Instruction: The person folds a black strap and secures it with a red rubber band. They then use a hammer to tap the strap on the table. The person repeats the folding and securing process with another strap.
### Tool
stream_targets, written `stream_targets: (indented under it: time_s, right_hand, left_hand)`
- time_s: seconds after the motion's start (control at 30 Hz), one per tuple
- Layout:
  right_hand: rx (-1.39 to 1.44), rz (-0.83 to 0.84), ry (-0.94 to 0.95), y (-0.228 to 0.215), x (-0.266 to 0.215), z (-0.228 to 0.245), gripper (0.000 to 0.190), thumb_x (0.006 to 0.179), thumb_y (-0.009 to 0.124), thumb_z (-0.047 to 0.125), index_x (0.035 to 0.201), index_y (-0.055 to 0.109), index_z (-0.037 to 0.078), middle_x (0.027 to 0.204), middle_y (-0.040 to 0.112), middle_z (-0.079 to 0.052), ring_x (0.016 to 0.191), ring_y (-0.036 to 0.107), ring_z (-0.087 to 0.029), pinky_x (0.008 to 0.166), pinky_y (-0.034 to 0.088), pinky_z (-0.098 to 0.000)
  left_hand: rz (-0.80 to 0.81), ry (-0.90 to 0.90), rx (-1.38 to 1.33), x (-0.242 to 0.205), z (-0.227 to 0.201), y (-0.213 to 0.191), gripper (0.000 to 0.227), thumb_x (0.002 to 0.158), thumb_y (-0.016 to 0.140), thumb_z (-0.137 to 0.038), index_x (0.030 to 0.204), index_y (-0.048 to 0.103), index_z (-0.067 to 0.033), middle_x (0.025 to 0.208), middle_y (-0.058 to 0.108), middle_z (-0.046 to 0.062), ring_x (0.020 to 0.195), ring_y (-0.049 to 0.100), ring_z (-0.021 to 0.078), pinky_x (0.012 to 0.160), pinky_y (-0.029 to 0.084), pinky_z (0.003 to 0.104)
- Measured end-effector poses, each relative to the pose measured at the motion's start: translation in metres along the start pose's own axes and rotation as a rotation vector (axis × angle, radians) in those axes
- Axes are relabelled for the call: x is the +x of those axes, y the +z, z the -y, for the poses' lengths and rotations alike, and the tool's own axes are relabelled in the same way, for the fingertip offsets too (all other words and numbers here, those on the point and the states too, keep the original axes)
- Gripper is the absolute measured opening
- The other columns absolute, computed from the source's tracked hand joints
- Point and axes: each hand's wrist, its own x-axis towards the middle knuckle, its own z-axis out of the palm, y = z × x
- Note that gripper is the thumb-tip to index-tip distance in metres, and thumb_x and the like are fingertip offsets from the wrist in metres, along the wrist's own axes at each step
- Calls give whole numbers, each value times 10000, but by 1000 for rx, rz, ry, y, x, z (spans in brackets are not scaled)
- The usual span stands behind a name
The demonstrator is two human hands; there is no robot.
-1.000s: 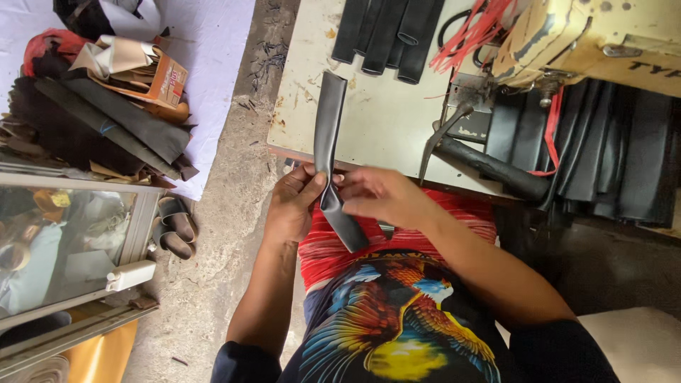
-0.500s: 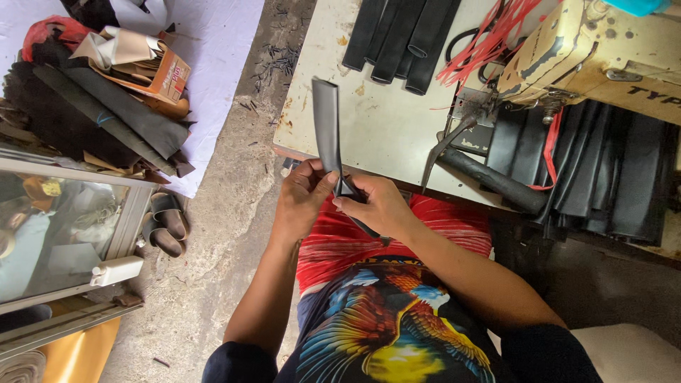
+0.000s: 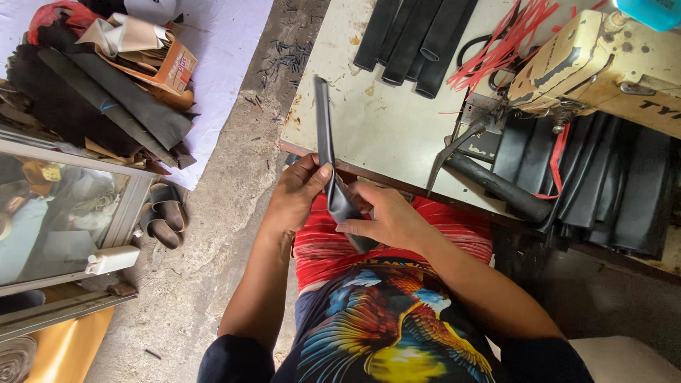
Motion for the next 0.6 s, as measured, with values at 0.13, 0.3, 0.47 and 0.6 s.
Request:
stream_targets:
  time_s: [0.13, 0.3, 0.47, 0.6]
  right_hand:
    - [41, -160, -18, -24, 6, 21, 849, 863, 831, 230, 1496, 337, -46, 1305, 598, -364, 1169, 647, -475, 993, 526, -556]
    - [-21, -231, 58, -65, 8, 21, 697, 841, 848, 324, 1429, 549, 95, 1198, 729, -124, 1072, 716, -231, 927, 557, -378]
    - [374, -90, 182, -41, -3, -22, 259, 914, 699, 5, 1167, 713, -50, 840, 760, -229, 655, 751, -250, 623, 648, -353]
    - [457, 1, 184, 7, -14, -88, 241, 992, 589, 22, 1182, 693, -84, 817, 760, -251, 706, 767, -243, 640, 674, -377]
  left_hand:
    - [128, 35, 308, -8, -35, 1, 227, 994, 681, -192, 1125, 708, -9, 885, 611, 123, 824, 638, 216, 734, 591, 375]
    - [269, 251, 591, -18, -69, 15, 254, 984, 653, -119, 1195, 674, 20, 905, 629, 224, 768, 730, 370, 728, 631, 491]
    - [314, -61, 343, -20, -12, -41, 391, 908, 748, -71, 1273, 645, 24, 913, 689, 173, 730, 654, 172, 710, 599, 342]
    - [311, -321, 286, -37, 46, -90, 405, 866, 796, -86, 1232, 664, 28, 908, 715, 174, 748, 652, 195, 684, 561, 325]
